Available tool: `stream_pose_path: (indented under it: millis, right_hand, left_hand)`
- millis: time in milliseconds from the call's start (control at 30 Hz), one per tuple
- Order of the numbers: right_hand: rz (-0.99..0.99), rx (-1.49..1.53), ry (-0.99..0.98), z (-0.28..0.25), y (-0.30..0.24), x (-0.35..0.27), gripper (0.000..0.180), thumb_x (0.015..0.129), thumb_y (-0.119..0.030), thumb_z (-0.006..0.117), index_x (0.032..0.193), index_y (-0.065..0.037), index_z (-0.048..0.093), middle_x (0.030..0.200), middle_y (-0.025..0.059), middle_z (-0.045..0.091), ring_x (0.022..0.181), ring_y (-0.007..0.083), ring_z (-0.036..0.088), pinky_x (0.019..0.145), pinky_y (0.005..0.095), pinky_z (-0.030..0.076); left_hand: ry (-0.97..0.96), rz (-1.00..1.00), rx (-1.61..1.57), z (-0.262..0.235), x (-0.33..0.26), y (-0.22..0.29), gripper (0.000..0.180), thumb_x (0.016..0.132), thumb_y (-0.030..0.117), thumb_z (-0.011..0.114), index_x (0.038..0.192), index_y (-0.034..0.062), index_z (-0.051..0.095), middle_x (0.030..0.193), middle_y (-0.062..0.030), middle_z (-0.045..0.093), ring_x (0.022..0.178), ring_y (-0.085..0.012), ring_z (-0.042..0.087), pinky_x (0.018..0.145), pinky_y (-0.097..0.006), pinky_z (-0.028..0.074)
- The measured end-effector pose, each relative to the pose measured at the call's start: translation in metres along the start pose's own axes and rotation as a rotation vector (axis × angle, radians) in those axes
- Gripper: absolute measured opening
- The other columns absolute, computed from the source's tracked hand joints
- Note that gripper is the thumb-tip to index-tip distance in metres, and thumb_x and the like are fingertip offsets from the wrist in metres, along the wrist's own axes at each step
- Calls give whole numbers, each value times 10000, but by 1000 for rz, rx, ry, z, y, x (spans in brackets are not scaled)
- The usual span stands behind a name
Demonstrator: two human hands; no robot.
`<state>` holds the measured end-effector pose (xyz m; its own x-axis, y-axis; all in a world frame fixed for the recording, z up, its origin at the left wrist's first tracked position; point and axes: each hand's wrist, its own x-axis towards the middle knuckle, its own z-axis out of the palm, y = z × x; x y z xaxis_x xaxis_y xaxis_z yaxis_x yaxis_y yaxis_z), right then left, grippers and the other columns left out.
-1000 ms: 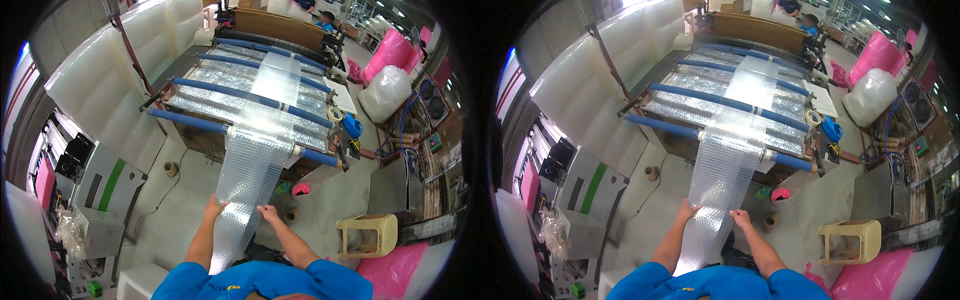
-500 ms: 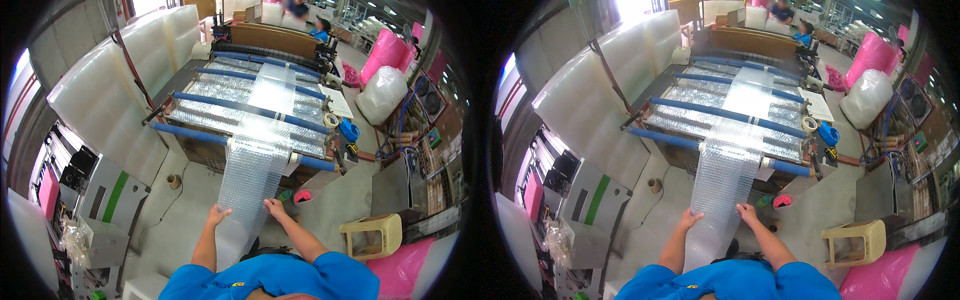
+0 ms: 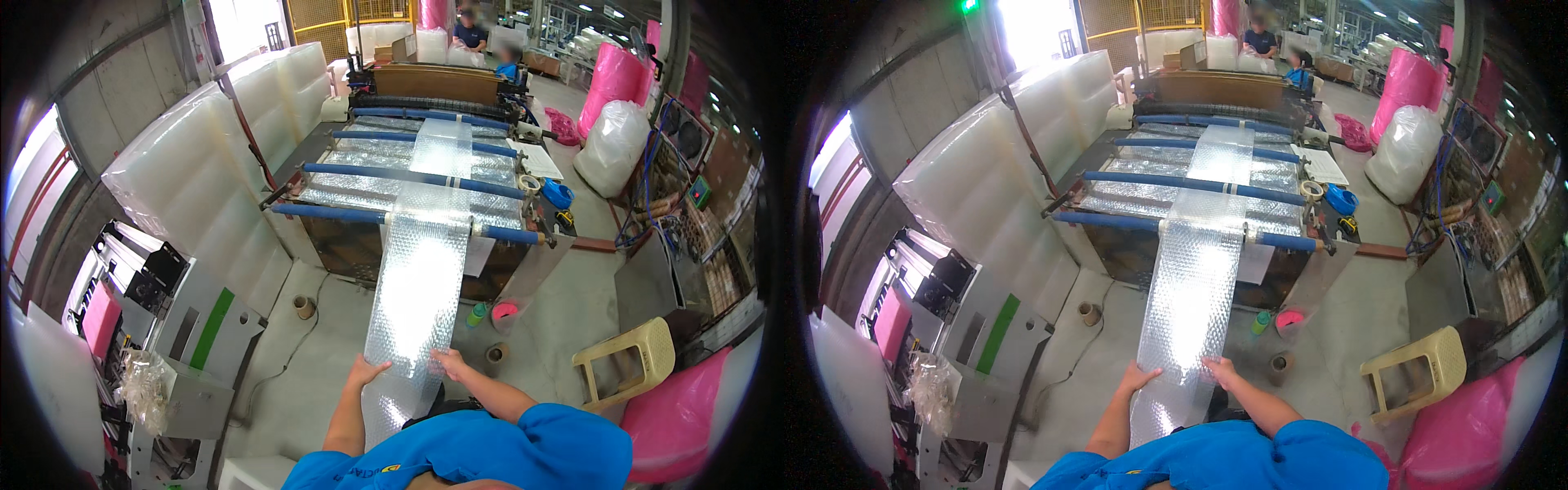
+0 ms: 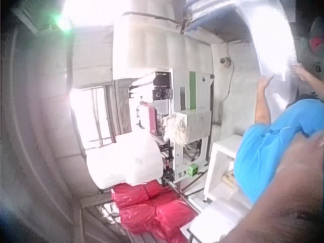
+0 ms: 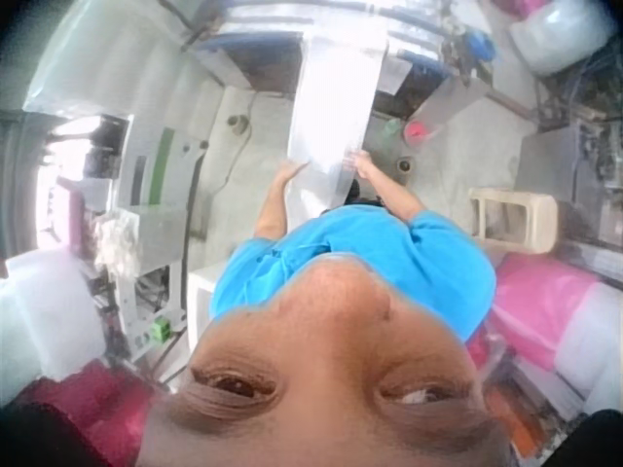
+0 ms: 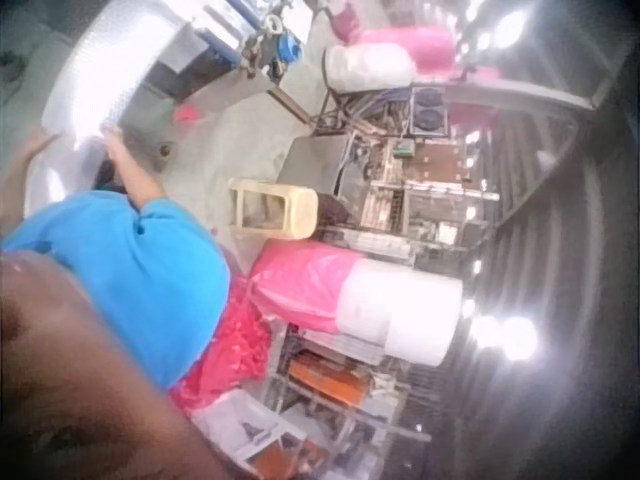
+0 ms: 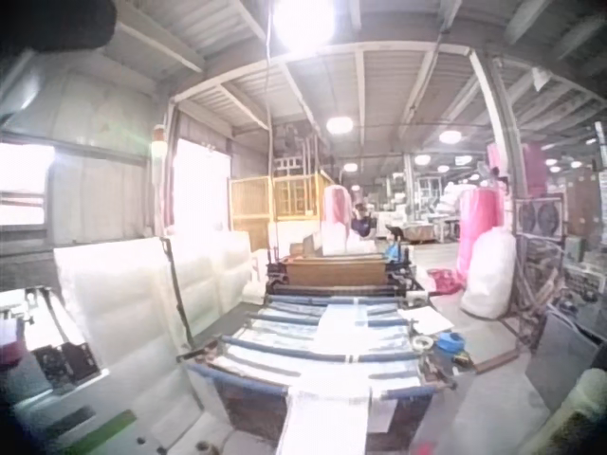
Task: The person pulls a sheet of bubble wrap from a machine and guides it onto a cardboard tube. They roll the bubble wrap around the tube by hand, then use scissors to cut the sheet and secure the roll with tape.
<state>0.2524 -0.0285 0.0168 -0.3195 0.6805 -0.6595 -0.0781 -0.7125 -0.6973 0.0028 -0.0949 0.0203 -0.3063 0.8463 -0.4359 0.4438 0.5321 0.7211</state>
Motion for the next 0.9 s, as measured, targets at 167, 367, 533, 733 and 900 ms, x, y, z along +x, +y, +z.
stream_pose_path:
  millis: [167,367,533,733,900]
  right_hand:
    - [-24,2,37,22,38,-53,279,787,-254,576,953,-43,502,866,56,555,709,183,567,642,347,497]
    - [-349,-202,100,18,66,-53,240,783,-249,585,849,-27,522,695,43,547,578,136,525,508,284,451]
    - [-319,-157,18,34,44,-84,236,795,-274,565,796,-42,516,647,23,518,536,112,495,445,264,423]
    - [-237,-165,-35,29,32,-101,258,802,-314,545,818,-58,518,677,24,521,546,114,506,489,264,453]
    - [-130,-148,-48,18,38,-89,255,803,-316,544,827,-62,525,697,21,536,581,125,532,531,294,476]
  left_hand:
    - [268,-39,83,-8,-44,12,841,505,517,715,1065,-32,412,1003,-199,541,928,-296,537,770,-353,424]
    - [279,118,-66,-26,-72,19,654,560,450,706,954,-33,507,931,-183,576,873,-297,560,752,-360,430]
    - [377,173,8,-39,-71,10,557,601,369,704,946,-29,524,909,-176,585,857,-282,565,742,-347,432]
    - [209,126,-66,-43,-62,8,501,635,360,679,907,-40,550,895,-182,591,848,-289,571,738,-352,435]
    - [209,90,22,-30,-56,5,507,662,354,658,945,-49,541,876,-195,589,824,-280,573,722,-346,440]
